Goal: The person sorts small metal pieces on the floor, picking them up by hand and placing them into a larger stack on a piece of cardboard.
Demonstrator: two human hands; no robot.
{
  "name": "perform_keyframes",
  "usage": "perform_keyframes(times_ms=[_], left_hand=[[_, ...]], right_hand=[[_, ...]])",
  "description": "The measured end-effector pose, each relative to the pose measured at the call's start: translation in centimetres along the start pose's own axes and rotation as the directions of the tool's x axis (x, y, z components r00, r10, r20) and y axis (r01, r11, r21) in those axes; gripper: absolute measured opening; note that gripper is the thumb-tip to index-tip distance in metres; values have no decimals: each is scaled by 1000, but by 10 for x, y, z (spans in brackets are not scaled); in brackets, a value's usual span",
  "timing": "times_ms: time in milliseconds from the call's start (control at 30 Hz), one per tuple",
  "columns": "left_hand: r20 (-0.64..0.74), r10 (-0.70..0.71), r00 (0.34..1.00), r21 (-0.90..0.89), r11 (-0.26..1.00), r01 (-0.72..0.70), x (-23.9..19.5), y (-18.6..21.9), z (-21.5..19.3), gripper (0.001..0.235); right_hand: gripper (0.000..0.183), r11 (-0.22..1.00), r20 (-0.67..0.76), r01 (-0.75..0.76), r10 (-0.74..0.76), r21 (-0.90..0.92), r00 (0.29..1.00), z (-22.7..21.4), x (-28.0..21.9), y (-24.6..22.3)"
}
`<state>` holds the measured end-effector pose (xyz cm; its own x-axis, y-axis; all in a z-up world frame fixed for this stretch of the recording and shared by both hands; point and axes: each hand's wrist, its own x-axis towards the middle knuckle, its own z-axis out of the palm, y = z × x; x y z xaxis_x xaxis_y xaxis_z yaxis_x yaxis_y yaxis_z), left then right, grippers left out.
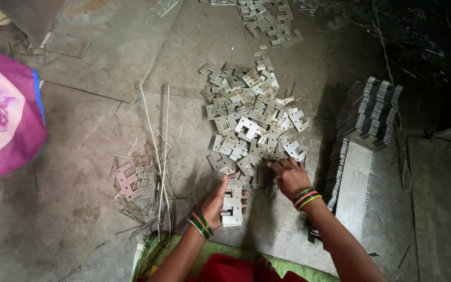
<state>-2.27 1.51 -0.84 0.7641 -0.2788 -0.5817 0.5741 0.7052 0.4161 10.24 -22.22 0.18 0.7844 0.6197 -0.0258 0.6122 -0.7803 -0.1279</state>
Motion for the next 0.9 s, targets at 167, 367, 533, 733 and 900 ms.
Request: perform_keyframes(times_ms=[167, 367, 533, 733, 900], left_hand=[[-72, 31, 997, -58, 998, -35, 7, -9, -7, 53], [-104, 111, 988, -83, 989, -119, 13, -14, -9, 50], [-131, 121, 984, -48, 991, -128, 22, -23, -19, 52], [1, 82, 997, -138, 987, -81, 27, -25, -12, 54], [-28, 57, 998, -75, 995, -59, 14, -20, -4, 59]], right_hand=[[30, 935, 244, -335, 301, 113, 922, -13, 0, -2], [48, 985, -30, -127, 131, 119, 991, 7, -2, 5], [29, 806, 274, -386, 287, 449, 918, -4, -12, 7], [43, 794, 177, -413, 374, 447, 910, 2, 35, 40], [46, 907, 46, -415, 413, 65, 910, 39, 50, 81]])
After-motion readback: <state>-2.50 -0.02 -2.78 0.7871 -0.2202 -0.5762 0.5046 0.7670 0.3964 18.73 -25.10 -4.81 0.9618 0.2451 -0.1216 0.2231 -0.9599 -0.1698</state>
